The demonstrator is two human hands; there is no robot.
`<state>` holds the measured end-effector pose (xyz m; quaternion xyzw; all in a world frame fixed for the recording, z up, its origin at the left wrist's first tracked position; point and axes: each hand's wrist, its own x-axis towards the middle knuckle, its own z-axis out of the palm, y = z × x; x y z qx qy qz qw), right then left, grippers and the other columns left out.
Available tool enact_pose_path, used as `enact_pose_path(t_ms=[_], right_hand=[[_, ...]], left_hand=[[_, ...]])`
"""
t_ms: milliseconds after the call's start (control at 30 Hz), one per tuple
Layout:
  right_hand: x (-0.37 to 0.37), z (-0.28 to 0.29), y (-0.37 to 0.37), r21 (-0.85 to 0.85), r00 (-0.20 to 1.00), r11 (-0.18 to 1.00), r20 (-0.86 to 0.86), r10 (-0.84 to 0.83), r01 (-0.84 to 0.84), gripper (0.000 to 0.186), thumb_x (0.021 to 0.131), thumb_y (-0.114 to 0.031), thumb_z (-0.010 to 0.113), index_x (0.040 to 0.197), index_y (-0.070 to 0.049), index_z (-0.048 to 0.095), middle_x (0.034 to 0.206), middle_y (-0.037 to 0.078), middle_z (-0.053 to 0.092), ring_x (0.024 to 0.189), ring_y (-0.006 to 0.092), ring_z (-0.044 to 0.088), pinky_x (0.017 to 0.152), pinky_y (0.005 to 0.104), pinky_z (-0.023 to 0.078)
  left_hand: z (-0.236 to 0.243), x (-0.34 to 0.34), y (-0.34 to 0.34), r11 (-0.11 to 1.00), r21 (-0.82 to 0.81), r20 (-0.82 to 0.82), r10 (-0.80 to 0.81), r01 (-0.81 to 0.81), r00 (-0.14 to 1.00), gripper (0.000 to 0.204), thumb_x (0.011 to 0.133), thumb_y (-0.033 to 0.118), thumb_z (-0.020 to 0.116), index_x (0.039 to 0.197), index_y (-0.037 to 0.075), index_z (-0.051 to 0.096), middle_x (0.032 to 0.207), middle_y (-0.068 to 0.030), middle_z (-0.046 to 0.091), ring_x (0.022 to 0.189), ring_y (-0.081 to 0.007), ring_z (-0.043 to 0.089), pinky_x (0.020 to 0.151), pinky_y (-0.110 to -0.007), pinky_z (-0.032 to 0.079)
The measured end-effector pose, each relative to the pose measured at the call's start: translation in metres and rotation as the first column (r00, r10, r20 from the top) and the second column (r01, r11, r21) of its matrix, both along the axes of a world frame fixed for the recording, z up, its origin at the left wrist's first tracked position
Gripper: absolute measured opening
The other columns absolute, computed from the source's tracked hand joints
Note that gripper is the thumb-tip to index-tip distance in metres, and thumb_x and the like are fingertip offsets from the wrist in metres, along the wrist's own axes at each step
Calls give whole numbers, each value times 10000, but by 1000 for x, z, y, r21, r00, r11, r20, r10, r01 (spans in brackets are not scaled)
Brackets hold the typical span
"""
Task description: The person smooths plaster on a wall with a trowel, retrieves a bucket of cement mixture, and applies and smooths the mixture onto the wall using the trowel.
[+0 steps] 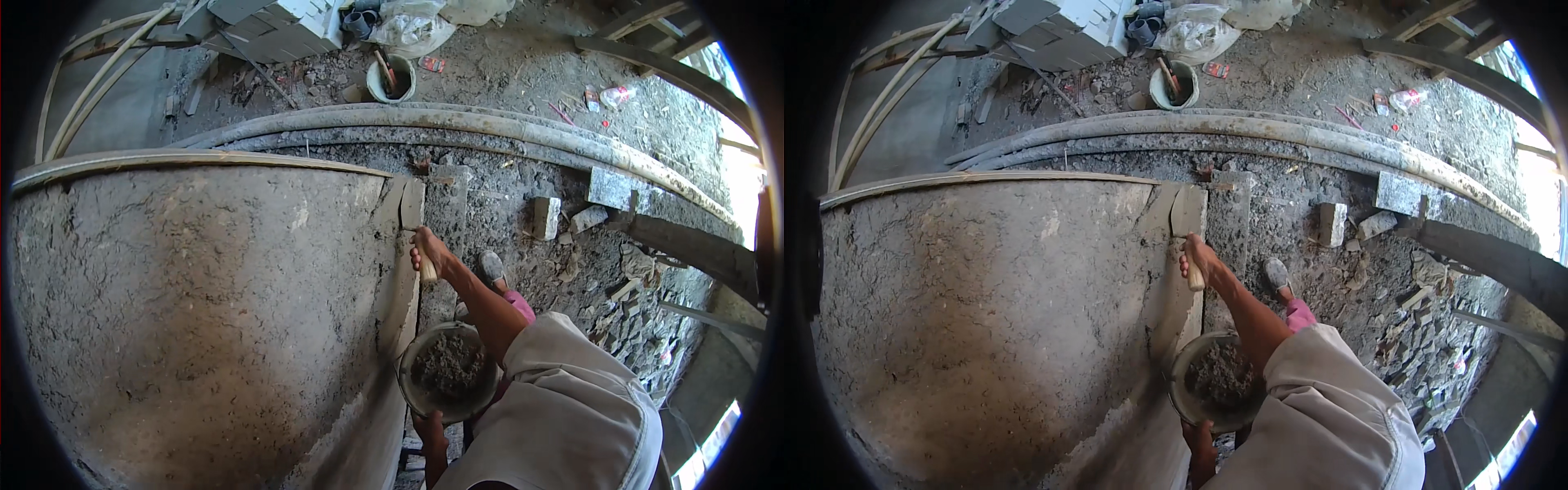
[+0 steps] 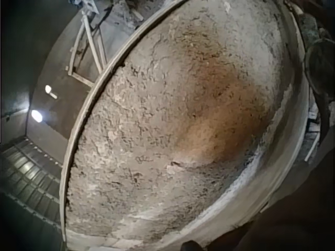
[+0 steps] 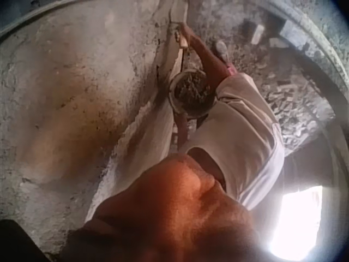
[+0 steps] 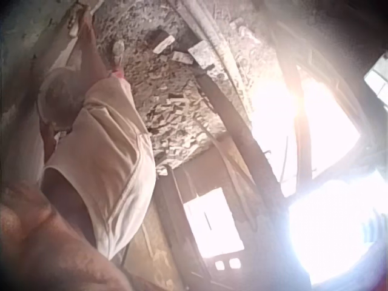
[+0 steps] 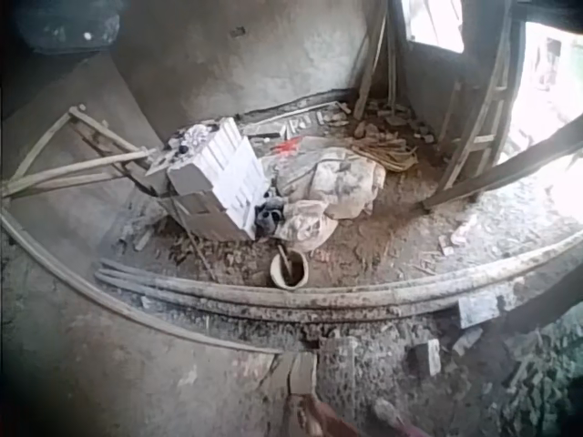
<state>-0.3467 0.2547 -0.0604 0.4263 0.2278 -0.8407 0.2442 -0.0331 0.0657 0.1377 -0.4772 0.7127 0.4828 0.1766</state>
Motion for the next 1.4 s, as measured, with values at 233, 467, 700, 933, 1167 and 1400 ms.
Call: enact_pose_path(t_ms=[233,467,700,933,1167,1400], right_hand=[[12,82,2,-339,995,940,-72,-72,44,383,963,-502,381,927,-122,411,602,-26,405,456,102,376,402,280,375],[26,161,-20,-131,980,989,-176,-90,68,473,981,-541,348,941,-78,433,597,14,451,476,154,471,430,333,431],[133,206,17,118,858,972,-456,236,-204,410,996,-485,459,999,-77,497,680,15,493,567,118,517,480,292,435],[361,210,107,956,476,289,-280,834,57,372,956,-301,542,1236,-69,464,877,107,610,715,277,642,632,417,521],[472,245,41,934,399,-344,354,846,-100,296,872,-209,596,1118,-67,515,857,130,592,667,344,636,625,505,507],[495,148,-9,965,530,197,-75,844,-176,394,950,-309,552,1241,-48,499,918,193,612,833,388,626,742,472,500]], left_hand=[[3,5,-2,999,-1,111,-42,43,993,705,645,-22,593,1337,1,460,1233,-105,561,1104,-246,559,951,-344,440],[1,-3,9,983,-55,72,-169,173,983,709,642,-28,586,1339,-2,456,1235,-108,566,1103,-238,565,949,-342,442],[-23,6,-15,987,83,-72,-129,135,989,693,661,-56,569,1341,4,450,1225,-111,566,1113,-251,566,935,-341,461],[19,-1,-11,928,58,-225,-347,368,911,673,699,-43,562,1361,-17,440,1283,-121,559,1164,-233,545,999,-320,408],[-20,14,-76,734,-127,-455,-641,667,618,606,748,74,596,1337,-14,485,1218,-211,618,1152,-317,592,1004,-380,425],[34,38,-59,473,-332,-147,-880,816,451,651,746,141,603,1385,91,482,1117,-234,653,1046,-410,621,923,-440,476]])
